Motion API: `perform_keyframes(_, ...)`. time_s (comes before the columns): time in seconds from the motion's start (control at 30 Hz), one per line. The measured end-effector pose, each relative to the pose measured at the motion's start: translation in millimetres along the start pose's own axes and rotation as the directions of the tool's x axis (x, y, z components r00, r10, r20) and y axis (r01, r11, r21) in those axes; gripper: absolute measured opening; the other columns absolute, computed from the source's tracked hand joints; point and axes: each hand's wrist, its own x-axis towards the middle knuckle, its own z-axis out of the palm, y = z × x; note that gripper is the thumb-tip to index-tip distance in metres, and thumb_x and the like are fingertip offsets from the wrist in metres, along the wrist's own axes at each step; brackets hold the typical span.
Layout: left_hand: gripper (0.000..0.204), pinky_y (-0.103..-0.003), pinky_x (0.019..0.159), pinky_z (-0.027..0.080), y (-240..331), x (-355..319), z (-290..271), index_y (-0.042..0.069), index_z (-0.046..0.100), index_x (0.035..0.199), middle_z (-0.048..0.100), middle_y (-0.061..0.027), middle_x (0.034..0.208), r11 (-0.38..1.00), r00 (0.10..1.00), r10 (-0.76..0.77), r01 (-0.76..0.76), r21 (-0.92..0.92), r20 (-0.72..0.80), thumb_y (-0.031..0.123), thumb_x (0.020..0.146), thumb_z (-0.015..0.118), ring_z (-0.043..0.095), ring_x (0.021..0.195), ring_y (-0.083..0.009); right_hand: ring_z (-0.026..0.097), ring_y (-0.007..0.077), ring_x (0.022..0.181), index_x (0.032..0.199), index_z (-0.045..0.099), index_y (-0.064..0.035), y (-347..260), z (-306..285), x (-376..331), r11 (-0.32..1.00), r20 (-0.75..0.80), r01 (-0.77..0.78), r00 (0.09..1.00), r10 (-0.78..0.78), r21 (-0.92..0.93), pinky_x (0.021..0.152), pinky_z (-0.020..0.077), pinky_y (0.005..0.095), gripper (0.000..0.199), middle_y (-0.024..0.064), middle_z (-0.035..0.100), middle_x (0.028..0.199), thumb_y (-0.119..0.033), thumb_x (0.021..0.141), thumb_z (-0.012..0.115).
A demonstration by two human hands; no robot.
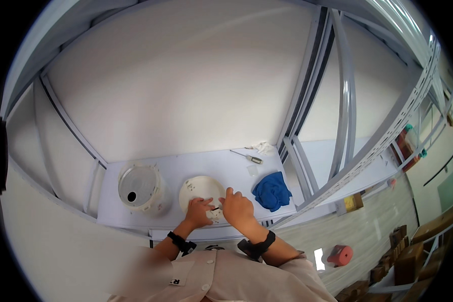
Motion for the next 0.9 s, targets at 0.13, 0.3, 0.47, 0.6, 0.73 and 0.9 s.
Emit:
perform_keyframes(0.13,0.061,-0.047,0.122,0.029,-3,-2,4,0.022,0.082,0.121,0.058,-0.0031,0.159,1.0,0.999,0.013,-0.013,-0.012,-0.033,0.029,0.06,0.086,0.044,0.142,-0.0355,0.069,0.0436,0.096,0.124,0.061,-0.0069,20,2,6,0.886,-0.157,0.449,0.889,-0.431,0.111,0.078,0.0577,0.0507,0.037,0.0159,0.069,0.103,-0.015,0.09,0.074)
perform_keyframes(0.3,0.064,-0.048,0.119,0.031,-3,1,9,0.022,0.08,0.124,0.061,-0.0014,0.156,0.998,0.997,0.005,-0.01,-0.06,-0.076,0.032,0.061,0.086,0.046,0.14,-0.0354,0.071,0.0438,0.095,0.125,0.06,-0.0099,14,7,2,0.758,-0.156,0.567,0.821,-0.548,0.321,0.079,0.0566,0.0517,0.04,0.0152,0.071,0.107,-0.013,0.087,0.074)
perform_keyframes(0.47,0.07,-0.049,0.117,0.032,-5,0,18,0.022,0.075,0.129,0.062,-0.0005,0.155,0.998,0.989,-0.013,0.004,-0.059,-0.146,0.033,0.061,0.086,0.048,0.138,-0.0341,0.071,0.0419,0.096,0.119,0.06,-0.0091,0,13,-11,0.839,-0.046,0.397,0.911,-0.411,0.373,0.079,0.0569,0.0507,0.038,0.0166,0.071,0.109,-0.009,0.083,0.075)
perform_keyframes(0.6,0.071,-0.049,0.118,0.032,-5,-2,13,0.022,0.074,0.129,0.06,-0.0003,0.157,1.0,0.995,-0.011,0.009,-0.02,-0.099,0.033,0.061,0.087,0.047,0.138,-0.0336,0.07,0.0428,0.095,0.112,0.062,-0.0107,2,5,-3,0.848,-0.09,0.37,0.927,-0.364,0.38,0.079,0.0567,0.0506,0.032,0.0152,0.069,0.106,-0.008,0.082,0.074)
perform_keyframes(0.73,0.069,-0.048,0.118,0.031,7,-2,2,0.021,0.075,0.127,0.06,-0.0012,0.157,0.999,0.997,-0.045,0.043,-0.023,-0.068,0.031,0.06,0.088,0.047,0.14,-0.0335,0.068,0.043,0.091,0.103,0.064,-0.0118,15,7,8,0.769,-0.119,0.498,0.86,-0.495,0.401,0.077,0.0558,0.0499,0.025,0.0132,0.068,0.105,-0.005,0.081,0.074)
perform_keyframes(0.9,0.07,-0.048,0.118,0.031,4,-1,10,0.022,0.074,0.126,0.061,-0.0028,0.156,0.997,0.994,-0.075,0.072,-0.035,-0.084,0.03,0.059,0.091,0.046,0.141,-0.0334,0.068,0.0399,0.088,0.097,0.066,-0.0114,11,4,9,0.785,-0.15,0.545,0.837,-0.526,0.294,0.076,0.0558,0.0485,0.016,0.0117,0.069,0.101,-0.017,0.086,0.076)
